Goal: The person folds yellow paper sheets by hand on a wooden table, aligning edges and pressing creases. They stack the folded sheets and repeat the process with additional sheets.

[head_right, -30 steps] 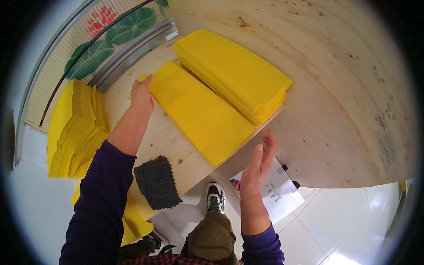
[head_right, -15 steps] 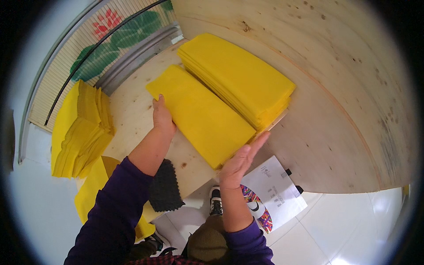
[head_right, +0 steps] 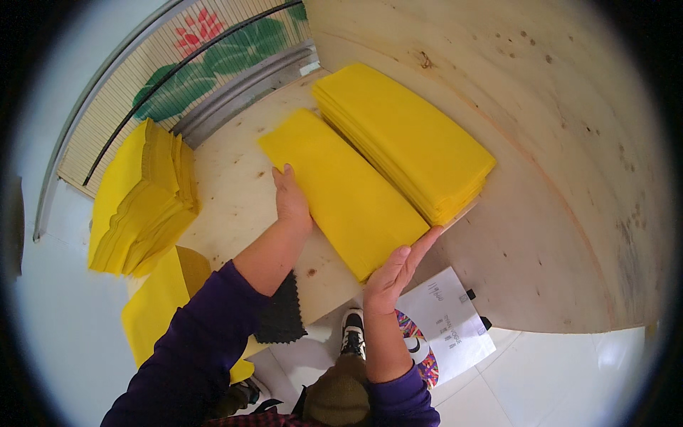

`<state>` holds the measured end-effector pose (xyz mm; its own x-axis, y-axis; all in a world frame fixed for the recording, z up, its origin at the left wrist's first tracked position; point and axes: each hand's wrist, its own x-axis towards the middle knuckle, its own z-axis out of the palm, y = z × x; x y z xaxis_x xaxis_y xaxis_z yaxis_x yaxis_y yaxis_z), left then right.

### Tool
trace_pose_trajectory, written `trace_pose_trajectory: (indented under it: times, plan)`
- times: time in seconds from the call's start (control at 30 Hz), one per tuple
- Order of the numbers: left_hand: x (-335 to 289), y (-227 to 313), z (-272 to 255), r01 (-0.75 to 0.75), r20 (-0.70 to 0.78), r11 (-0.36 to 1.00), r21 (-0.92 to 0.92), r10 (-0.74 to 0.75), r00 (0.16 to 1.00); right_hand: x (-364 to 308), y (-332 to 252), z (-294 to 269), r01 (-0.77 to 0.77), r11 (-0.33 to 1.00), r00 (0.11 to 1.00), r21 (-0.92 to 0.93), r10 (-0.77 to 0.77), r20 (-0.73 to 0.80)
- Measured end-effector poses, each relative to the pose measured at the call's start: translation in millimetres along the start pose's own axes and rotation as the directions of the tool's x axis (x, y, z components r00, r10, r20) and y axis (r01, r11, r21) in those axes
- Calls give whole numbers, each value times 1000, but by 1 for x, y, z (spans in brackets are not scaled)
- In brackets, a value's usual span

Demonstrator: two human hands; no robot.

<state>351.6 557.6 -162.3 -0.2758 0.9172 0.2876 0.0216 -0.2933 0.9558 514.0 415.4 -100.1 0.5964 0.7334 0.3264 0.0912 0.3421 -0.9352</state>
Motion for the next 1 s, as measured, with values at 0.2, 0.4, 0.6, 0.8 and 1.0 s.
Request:
trace_pose_trajectory:
  times: [0.2,0.4,0.6,0.8,1.0]
  plan:
    - [2,71,28,391,-107,892,-227,-421,901,-2,2,2,-7,999,1000,-40,7,-13]
    - [-10,124,17,472,-93,863,-182,-493,865,0,-3,-2,-34,998,999,-46,34,-5]
    - [-30,180,-13,537,-209,817,-209,-574,792,2,-9,-1,-109,993,993,-43,107,-43]
    - [-73,231,-102,166,-208,952,-257,-223,952,9,10,12,-25,997,995,-74,17,-99]
    - [-173,292,-244,38,-415,989,-146,-96,905,14,10,9,-3,988,994,-157,-14,-109]
